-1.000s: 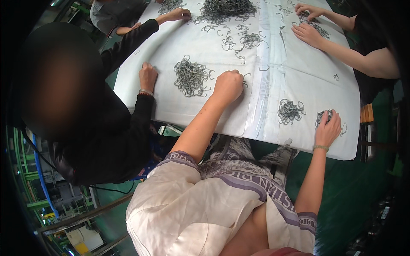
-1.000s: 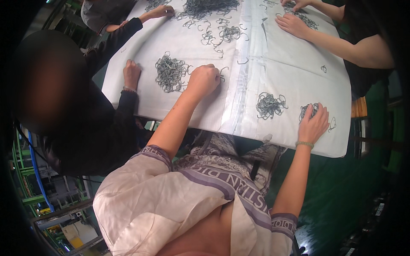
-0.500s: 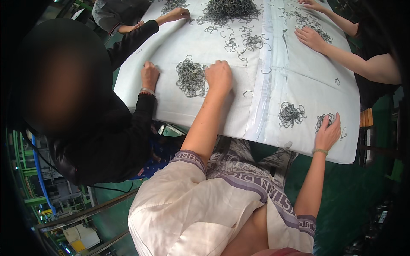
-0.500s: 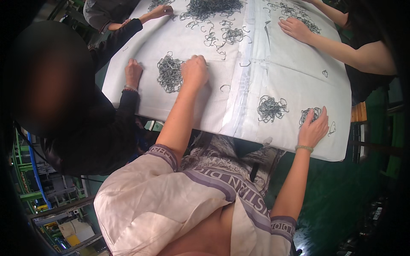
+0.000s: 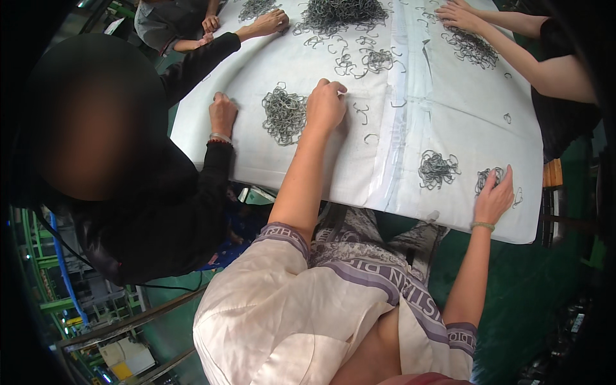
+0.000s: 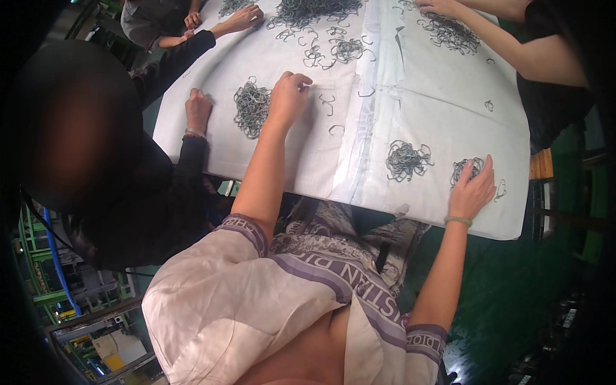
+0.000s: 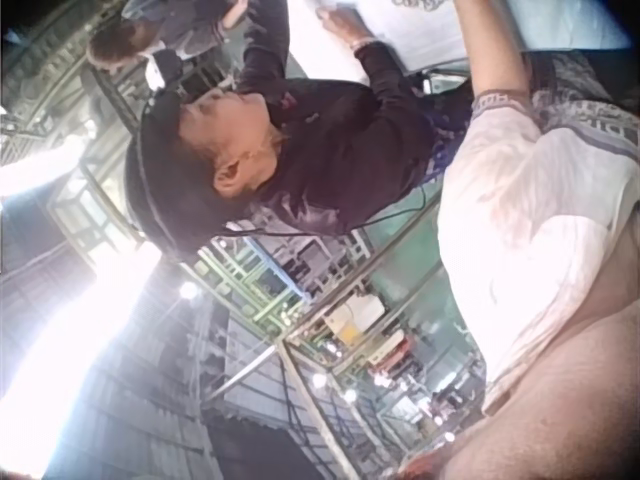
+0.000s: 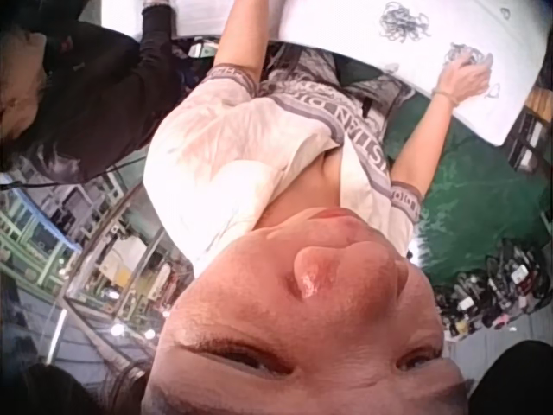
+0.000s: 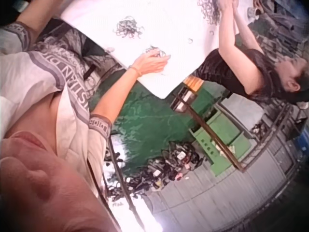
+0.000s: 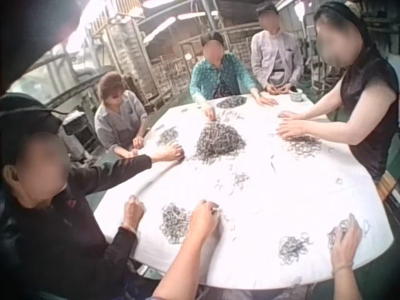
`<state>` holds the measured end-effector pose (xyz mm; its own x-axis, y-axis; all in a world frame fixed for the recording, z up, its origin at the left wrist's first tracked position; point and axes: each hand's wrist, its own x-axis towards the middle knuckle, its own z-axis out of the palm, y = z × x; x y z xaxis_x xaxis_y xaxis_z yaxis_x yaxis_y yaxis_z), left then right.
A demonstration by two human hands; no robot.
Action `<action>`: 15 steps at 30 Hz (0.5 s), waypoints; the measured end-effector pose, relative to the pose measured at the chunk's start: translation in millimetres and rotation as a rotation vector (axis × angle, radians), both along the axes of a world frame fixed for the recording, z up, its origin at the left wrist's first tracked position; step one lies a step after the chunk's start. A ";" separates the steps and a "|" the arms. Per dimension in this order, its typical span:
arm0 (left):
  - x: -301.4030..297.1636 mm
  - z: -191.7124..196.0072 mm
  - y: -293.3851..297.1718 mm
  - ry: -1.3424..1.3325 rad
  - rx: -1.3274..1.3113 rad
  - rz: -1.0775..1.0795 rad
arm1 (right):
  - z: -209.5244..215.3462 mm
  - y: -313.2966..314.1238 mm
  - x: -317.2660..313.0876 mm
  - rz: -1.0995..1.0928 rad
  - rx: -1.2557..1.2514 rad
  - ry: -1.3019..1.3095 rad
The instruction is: The person sits at a table with several others and repeatedly picks up small metal clips from a large white sheet, separating them into small piles. The person occasionally pauses to look at coworkers or adjust their position, but primarily continues sorting the clips by hand throughout the clip.
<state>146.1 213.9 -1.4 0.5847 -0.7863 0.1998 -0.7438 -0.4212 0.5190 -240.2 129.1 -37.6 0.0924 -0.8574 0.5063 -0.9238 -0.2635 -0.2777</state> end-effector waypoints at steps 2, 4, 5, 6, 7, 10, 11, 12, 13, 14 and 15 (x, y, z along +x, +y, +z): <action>2.4 -0.4 3.9 0.002 0.019 -0.018 | 1.0 0.6 1.5 -0.006 0.014 -0.005; 0.0 0.9 8.2 0.007 0.009 -0.058 | 1.0 0.6 1.4 -0.013 0.008 0.009; -1.8 0.5 9.9 0.013 -0.003 -0.076 | 0.7 0.6 1.3 -0.016 0.006 0.017; -3.8 0.2 11.1 0.020 -0.017 -0.094 | 0.4 -0.1 1.0 -0.014 0.005 0.015; -5.4 -0.1 12.1 0.027 -0.031 -0.112 | -0.4 -0.6 0.2 -0.012 0.005 0.013; -7.6 -3.7 15.1 -0.013 -0.038 -0.161 | 0.6 -0.4 0.3 -0.010 -0.001 0.016; -9.4 -3.9 15.4 -0.011 -0.044 -0.181 | 1.2 -0.3 0.3 -0.011 -0.004 0.018; -11.8 -3.6 16.0 -0.010 -0.050 -0.200 | 1.6 0.0 0.7 -0.013 0.002 0.020; -14.2 -3.9 15.9 -0.008 -0.055 -0.219 | 2.2 0.1 1.0 -0.016 0.008 0.023; -17.5 -6.4 14.3 -0.050 -0.051 -0.238 | 2.6 0.3 1.2 -0.018 0.014 0.025; -21.3 -9.4 12.1 -0.093 -0.047 -0.256 | 3.0 0.3 1.6 -0.014 0.012 0.024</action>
